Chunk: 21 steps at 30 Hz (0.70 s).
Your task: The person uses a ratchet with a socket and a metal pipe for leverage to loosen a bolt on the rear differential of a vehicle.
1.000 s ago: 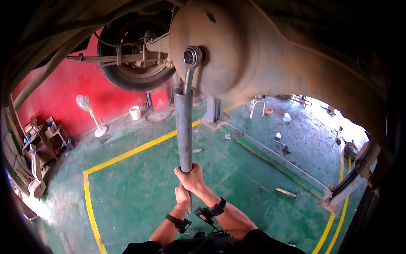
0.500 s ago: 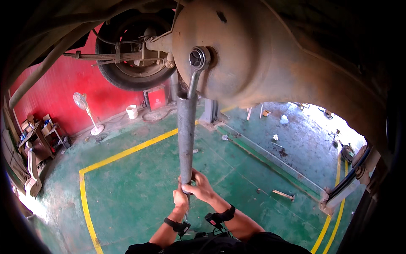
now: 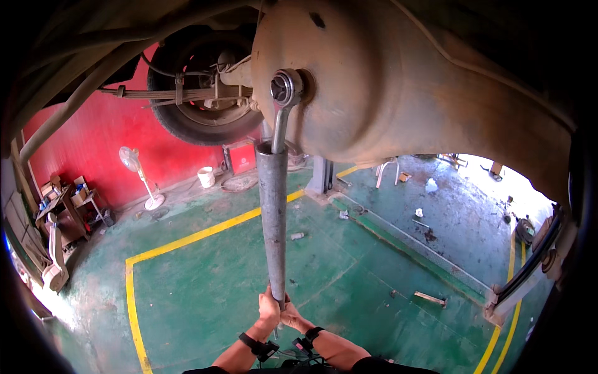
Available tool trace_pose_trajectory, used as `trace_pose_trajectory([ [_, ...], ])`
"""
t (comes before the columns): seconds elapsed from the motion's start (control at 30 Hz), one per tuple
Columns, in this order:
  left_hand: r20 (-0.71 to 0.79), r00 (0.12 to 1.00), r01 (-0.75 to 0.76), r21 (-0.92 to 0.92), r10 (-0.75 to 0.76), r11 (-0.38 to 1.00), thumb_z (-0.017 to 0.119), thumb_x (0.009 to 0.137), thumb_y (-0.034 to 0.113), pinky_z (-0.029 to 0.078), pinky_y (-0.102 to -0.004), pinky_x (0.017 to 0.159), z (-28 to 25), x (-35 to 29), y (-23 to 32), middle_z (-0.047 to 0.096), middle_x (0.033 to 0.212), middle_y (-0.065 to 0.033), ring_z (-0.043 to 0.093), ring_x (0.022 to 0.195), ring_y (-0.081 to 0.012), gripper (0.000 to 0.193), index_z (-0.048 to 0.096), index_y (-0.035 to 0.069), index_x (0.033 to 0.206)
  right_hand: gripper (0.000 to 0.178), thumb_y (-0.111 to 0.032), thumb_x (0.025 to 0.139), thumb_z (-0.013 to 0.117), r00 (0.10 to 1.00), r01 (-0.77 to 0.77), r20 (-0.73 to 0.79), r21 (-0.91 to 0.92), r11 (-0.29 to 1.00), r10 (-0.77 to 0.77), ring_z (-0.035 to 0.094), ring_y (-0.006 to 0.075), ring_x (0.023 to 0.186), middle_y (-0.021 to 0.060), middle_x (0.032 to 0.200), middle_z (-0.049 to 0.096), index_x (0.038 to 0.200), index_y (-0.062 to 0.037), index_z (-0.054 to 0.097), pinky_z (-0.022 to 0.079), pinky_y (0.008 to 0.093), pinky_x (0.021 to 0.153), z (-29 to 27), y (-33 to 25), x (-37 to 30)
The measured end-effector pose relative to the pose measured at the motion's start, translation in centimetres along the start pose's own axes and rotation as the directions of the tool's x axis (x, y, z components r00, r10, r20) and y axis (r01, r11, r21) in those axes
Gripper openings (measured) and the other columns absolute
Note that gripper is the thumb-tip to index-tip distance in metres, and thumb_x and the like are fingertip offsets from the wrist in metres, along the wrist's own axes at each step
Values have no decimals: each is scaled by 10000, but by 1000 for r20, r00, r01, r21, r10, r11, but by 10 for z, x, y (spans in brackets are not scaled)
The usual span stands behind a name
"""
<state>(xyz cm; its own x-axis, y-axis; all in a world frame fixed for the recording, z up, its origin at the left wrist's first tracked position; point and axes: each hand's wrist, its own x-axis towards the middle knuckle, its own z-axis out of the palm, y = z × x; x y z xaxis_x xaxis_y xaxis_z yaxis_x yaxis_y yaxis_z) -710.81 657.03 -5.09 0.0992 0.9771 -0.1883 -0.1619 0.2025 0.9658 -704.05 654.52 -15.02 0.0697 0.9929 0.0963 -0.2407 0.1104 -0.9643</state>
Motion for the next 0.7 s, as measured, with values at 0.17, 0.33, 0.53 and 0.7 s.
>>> trace_pose_trajectory([
  [0.17, -10, 999, 32, -98, -33, 995, 366, 957, 288, 435, -379, 473, 9, -9, -3, 540, 599, -140, 530, 521, -252, 414, 515, -17, 720, 369, -200, 795, 740, 992, 28, -116, -240, 970, -58, 555, 86, 1015, 22, 1058, 655, 1120, -53, 645, 440, 259, 862, -5, -13, -13],
  [0.33, 28, 999, 42, -33, -41, 999, 379, 962, 326, 433, -378, 470, 9, -13, -10, 538, 624, -136, 532, 551, -254, 418, 514, -6, 747, 218, -208, 787, 740, 978, -208, -81, -305, 929, 192, 582, 97, 830, 22, 811, 671, 886, -17, 703, 463, 297, 717, -25, 42, -10],
  [0.53, 42, 989, 148, -99, -145, 984, 372, 963, 329, 442, -381, 479, 2, -21, 1, 539, 637, -133, 534, 568, -255, 395, 506, 7, 778, 254, -227, 795, 723, 981, -180, -120, -314, 932, 150, 610, 98, 814, 73, 786, 688, 872, 13, 689, 475, 332, 675, -10, 35, -20],
  [0.7, 116, 989, 97, -88, -86, 991, 366, 958, 314, 444, -379, 482, 7, -30, -1, 538, 638, -132, 539, 574, -258, 378, 506, 9, 786, 285, -248, 789, 724, 994, -51, -113, -424, 904, 3, 628, 108, 820, 102, 780, 694, 874, 21, 682, 481, 345, 680, -17, 17, -32],
])
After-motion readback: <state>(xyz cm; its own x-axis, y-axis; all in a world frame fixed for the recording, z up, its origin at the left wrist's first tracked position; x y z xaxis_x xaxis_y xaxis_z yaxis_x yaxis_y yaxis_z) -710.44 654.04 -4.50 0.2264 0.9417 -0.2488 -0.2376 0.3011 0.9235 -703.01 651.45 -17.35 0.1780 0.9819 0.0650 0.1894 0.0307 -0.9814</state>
